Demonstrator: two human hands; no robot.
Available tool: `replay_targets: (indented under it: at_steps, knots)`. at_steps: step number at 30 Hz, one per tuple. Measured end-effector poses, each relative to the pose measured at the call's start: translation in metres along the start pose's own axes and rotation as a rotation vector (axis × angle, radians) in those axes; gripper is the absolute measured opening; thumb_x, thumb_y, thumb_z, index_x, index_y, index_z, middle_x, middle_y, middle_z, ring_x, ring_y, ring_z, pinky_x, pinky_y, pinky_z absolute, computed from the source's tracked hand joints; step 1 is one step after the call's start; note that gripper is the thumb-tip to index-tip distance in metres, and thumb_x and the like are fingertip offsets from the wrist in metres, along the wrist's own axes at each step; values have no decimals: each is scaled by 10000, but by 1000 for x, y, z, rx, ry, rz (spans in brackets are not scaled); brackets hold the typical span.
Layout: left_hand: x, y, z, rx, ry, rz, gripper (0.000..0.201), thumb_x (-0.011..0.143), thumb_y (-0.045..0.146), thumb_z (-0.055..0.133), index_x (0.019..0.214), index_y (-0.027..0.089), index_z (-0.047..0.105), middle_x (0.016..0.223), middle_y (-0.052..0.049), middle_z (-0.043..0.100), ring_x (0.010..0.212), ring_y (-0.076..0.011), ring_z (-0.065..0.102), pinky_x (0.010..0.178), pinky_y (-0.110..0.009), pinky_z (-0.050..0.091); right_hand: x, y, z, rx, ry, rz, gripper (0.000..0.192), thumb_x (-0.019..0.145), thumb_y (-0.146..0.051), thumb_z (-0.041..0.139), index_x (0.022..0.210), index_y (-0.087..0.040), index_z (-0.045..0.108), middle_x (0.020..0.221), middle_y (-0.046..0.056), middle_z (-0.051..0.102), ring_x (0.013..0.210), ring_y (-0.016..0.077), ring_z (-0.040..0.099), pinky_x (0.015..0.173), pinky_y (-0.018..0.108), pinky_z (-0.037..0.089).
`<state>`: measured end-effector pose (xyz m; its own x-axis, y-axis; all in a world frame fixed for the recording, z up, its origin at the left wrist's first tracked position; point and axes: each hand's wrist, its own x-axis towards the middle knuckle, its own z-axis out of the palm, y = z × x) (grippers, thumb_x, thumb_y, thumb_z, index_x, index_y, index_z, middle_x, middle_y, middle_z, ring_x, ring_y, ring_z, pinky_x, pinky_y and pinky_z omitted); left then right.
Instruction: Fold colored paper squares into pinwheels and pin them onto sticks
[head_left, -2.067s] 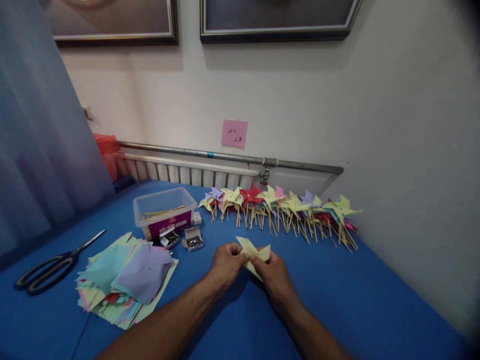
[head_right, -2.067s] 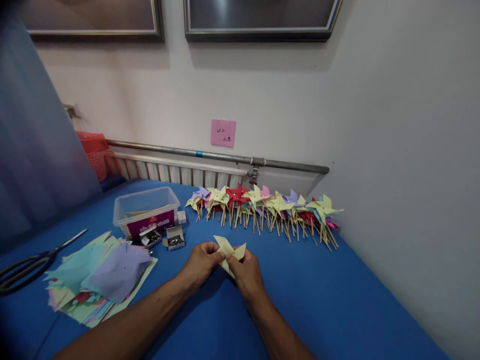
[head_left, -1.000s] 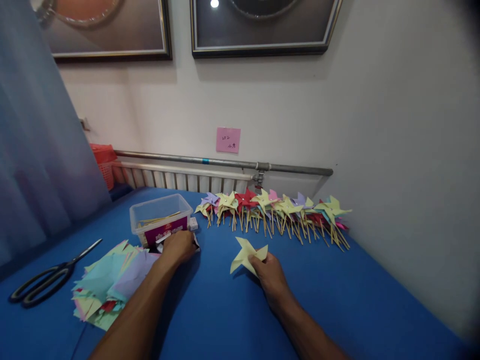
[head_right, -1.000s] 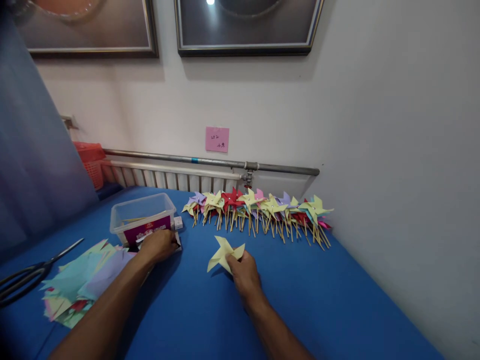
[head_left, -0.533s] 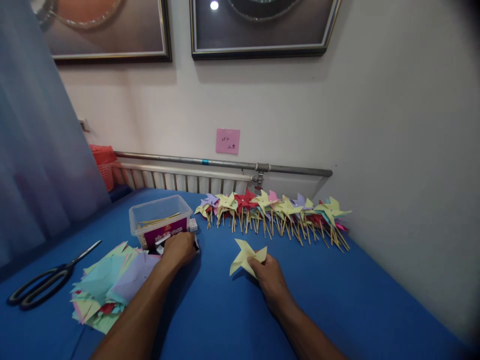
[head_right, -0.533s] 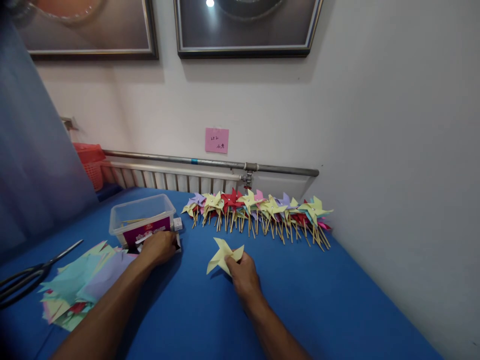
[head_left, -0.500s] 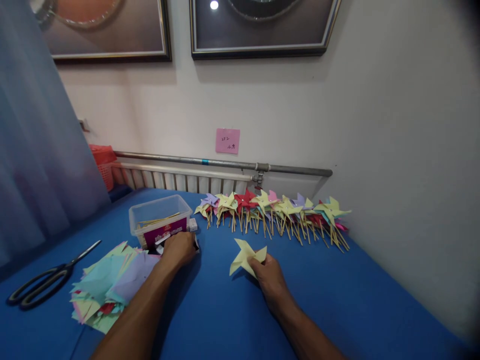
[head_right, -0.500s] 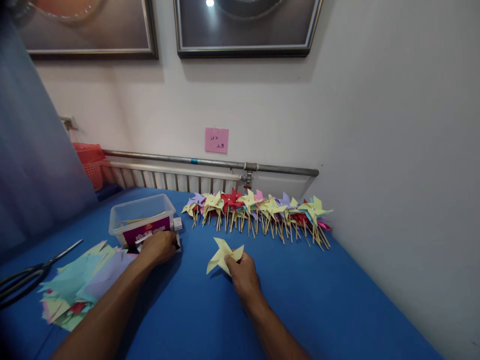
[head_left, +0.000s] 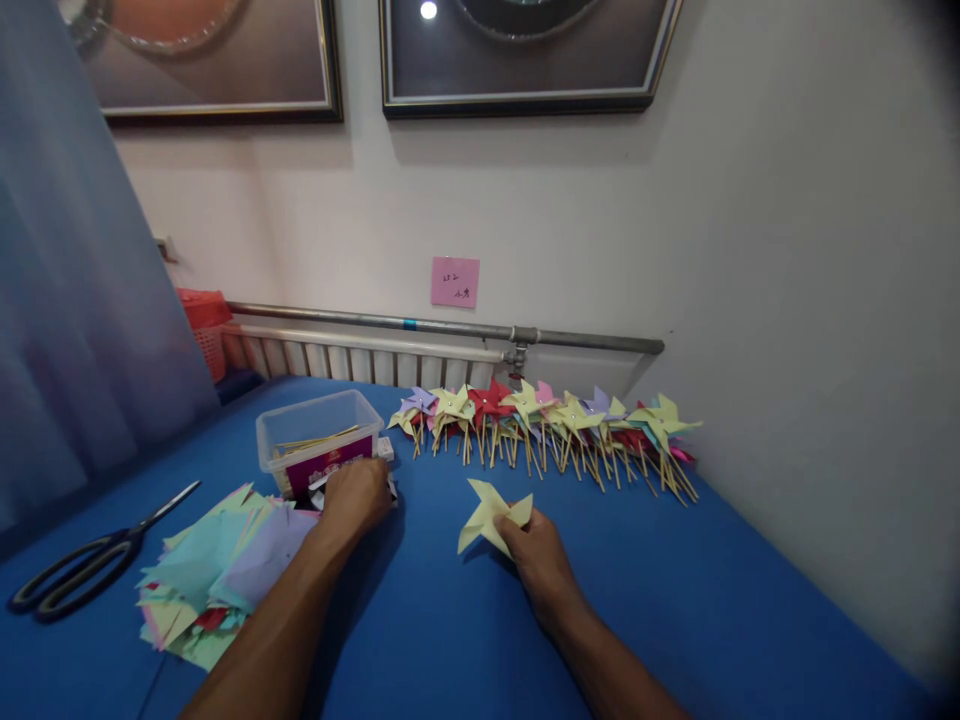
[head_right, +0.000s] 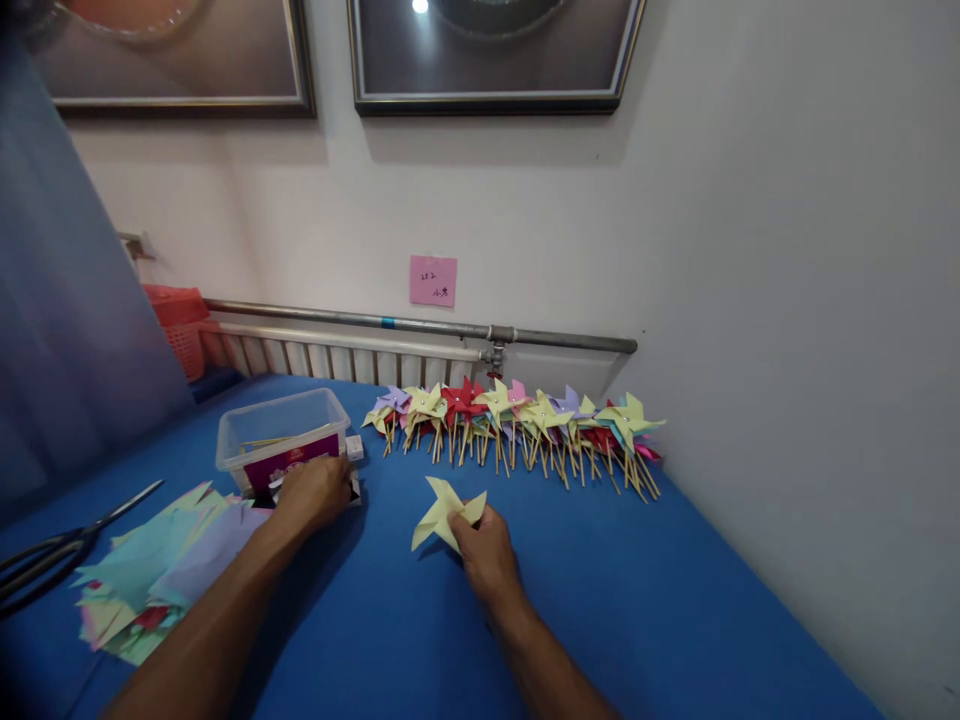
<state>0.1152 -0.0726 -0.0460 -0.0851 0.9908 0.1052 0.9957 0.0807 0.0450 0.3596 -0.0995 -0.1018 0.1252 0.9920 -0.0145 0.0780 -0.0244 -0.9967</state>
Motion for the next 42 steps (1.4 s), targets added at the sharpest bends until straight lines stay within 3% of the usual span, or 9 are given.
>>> replay_targets:
  at_steps: [4,8,11,16,24,34,42]
  knots:
    - [-6,14,-2,-106,64,91,232,861,205,473,968,189,677,1002,-118,719,951,-261,671,796,-324,463,5,7,-1,-10,27,-31,414,674,-442,674,938,-123,699,727,42,720,633,206,616,585,281,461]
    - [-16,35,11,-139,-78,430,233,841,175,482,941,200,690,982,-103,710,940,-241,661,775,-303,453,8,7,-4,-24,65,-33,412,673,-431,671,943,-121,706,756,56,738,661,220,640,607,291,479]
    - [-21,44,21,-148,-146,542,259,842,151,464,929,205,701,965,-98,704,917,-233,660,773,-304,459,7,3,-5,-54,82,-42,378,669,-413,669,915,-131,718,743,53,740,667,228,649,608,290,481]
    - [-18,41,24,-173,-179,563,307,839,122,462,992,217,712,1027,-89,702,973,-220,647,827,-294,456,3,0,-2,-43,79,-40,379,670,-400,659,928,-129,711,771,51,737,680,218,638,591,272,466]
    - [-18,43,20,-192,-166,352,250,874,292,500,959,205,718,982,-94,731,959,-242,664,798,-311,449,4,2,-2,-31,81,-47,380,654,-402,668,911,-126,713,777,58,736,683,218,630,595,276,464]
    - [-25,50,25,-170,-153,480,247,828,197,491,930,217,715,971,-85,718,929,-231,656,795,-309,459,0,-4,0,3,64,-34,342,654,-408,664,869,-144,703,724,38,717,644,208,621,579,274,463]
    - [-29,56,24,-22,-131,511,302,882,186,423,924,164,721,950,-149,695,897,-266,668,777,-351,478,-2,-8,0,-16,52,-28,319,669,-387,649,870,-145,703,745,40,722,645,202,610,567,261,448]
